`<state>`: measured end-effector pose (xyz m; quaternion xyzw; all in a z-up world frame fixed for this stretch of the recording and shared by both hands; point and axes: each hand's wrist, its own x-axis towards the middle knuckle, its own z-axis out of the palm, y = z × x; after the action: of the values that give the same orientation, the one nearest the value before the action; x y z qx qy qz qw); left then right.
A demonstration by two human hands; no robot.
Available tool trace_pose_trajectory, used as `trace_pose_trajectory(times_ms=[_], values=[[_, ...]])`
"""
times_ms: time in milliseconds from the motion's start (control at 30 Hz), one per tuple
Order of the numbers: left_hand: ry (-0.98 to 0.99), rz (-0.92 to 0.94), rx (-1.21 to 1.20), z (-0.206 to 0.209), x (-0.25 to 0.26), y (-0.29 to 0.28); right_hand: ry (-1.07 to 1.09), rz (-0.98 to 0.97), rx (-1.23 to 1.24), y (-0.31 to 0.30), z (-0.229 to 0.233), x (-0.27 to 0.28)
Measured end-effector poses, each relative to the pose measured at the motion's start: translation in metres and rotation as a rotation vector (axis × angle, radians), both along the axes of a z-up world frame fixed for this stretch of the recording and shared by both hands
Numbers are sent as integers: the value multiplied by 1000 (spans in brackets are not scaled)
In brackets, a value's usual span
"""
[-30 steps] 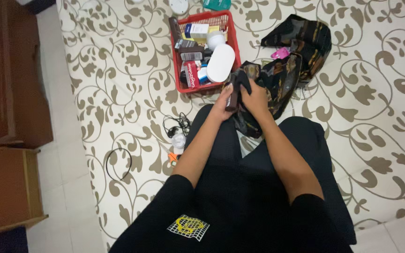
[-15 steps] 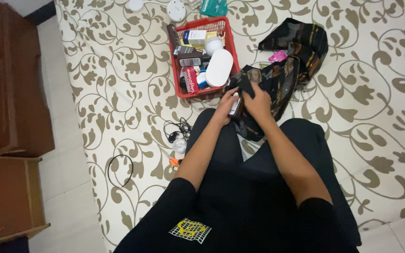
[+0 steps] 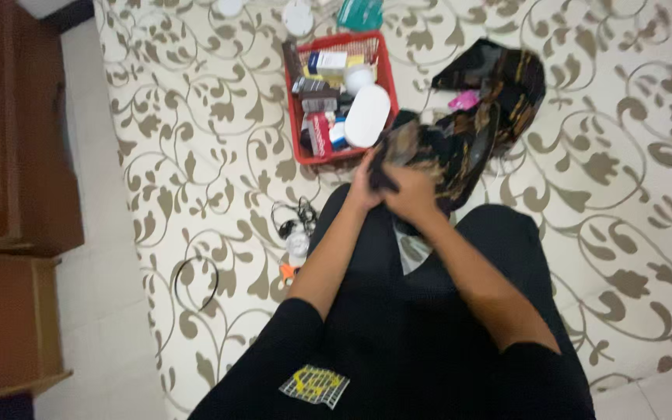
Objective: The person organizes various items including skincare products, a small bag, and electronic accessories, placing them into a red plastic basket and onto the bed by hand.
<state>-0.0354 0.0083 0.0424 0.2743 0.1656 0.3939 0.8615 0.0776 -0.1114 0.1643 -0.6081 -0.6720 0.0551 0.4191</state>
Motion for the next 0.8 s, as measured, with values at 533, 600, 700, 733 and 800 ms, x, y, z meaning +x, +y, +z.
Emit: trace_pose_trajectory(times_ms=[533, 600, 700, 733, 800], values=[[-108, -48, -243, -27, 9, 0, 10, 107, 50, 7, -14, -15], [-63, -10, -244, -25, 3, -1, 65, 82, 26, 22, -17, -5], [147, 43, -91, -14, 10, -3, 248, -43, -29, 30, -11, 13], [217, 52, 6, -14, 14, -6, 379, -135, -69, 28, -5, 19], [358, 53, 279, -17, 27, -7, 437, -205, -95, 21, 6, 24]])
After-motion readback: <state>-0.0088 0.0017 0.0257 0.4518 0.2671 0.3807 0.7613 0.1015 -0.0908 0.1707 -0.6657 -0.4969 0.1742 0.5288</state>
